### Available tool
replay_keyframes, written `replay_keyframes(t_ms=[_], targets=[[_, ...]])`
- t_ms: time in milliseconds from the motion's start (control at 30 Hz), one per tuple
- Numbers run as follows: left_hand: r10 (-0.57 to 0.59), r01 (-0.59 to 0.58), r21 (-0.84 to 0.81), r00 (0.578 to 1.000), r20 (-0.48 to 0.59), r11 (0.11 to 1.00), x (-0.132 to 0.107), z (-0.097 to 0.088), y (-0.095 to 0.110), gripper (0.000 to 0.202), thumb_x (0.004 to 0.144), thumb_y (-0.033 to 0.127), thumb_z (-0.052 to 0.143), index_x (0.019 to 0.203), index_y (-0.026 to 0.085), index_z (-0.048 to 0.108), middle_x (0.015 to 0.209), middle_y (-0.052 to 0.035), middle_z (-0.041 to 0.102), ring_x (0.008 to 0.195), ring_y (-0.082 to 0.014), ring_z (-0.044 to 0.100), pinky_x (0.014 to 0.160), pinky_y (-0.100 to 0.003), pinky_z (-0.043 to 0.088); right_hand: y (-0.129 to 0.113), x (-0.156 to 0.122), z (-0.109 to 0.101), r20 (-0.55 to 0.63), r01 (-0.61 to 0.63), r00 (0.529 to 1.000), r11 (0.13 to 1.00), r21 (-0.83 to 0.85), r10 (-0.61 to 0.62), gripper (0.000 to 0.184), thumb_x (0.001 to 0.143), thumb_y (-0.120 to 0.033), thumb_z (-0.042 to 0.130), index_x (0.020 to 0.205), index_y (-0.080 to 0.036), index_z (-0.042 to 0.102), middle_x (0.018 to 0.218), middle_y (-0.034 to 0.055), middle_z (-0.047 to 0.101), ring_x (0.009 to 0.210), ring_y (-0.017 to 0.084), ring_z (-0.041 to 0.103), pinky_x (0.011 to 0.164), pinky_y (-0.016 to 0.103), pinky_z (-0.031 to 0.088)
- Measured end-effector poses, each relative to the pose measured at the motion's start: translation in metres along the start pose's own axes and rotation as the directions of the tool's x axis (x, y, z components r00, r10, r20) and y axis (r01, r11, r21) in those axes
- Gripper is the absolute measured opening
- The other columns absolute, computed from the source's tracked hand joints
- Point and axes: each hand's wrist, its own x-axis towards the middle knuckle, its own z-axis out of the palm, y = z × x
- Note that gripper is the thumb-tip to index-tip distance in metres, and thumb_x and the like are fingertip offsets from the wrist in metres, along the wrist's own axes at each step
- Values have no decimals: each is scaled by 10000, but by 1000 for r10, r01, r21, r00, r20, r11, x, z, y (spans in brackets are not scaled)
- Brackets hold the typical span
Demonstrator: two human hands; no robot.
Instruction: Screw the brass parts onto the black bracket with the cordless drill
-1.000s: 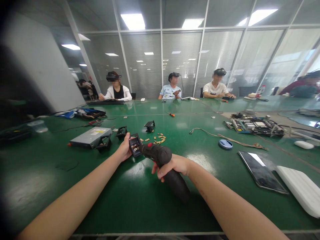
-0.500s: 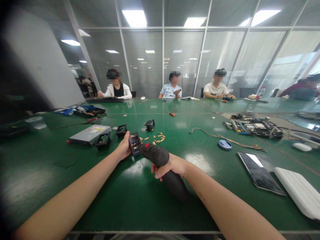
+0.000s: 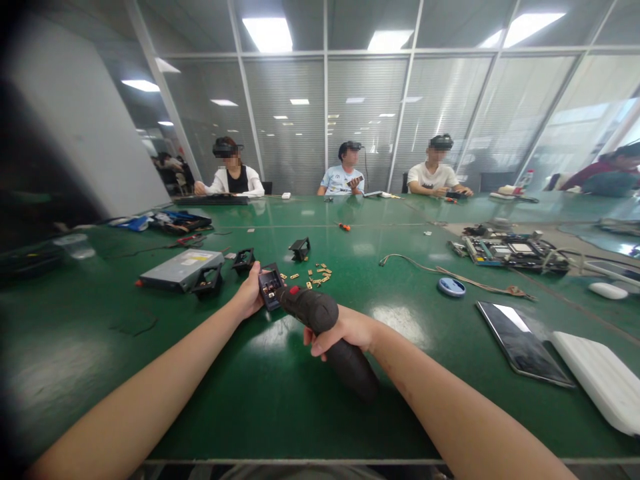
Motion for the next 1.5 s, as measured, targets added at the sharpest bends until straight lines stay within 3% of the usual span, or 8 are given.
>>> replay_keyframes(t_ms=[800, 1500], targets=[[-45, 45, -64, 999, 2, 997, -5, 4, 4, 524, 929, 647, 508, 1027, 148, 639, 756, -99, 728, 658, -244, 725, 690, -370, 592, -1, -1, -4, 26, -11, 1000, 1000, -23, 12, 372, 540, -201, 838, 878, -106, 716, 721, 12, 690, 581, 143, 632, 576, 265, 514], [3, -3, 4, 1000, 9, 1000, -1, 2, 1, 500, 961, 632, 438, 918, 165, 611, 750, -98, 715, 651, -240, 720, 638, -363, 590, -3, -2, -3, 25, -5, 1000, 1000, -3, 5, 366, 530, -199, 845, 860, -104, 715, 734, 14, 689, 578, 138, 627, 572, 264, 522]])
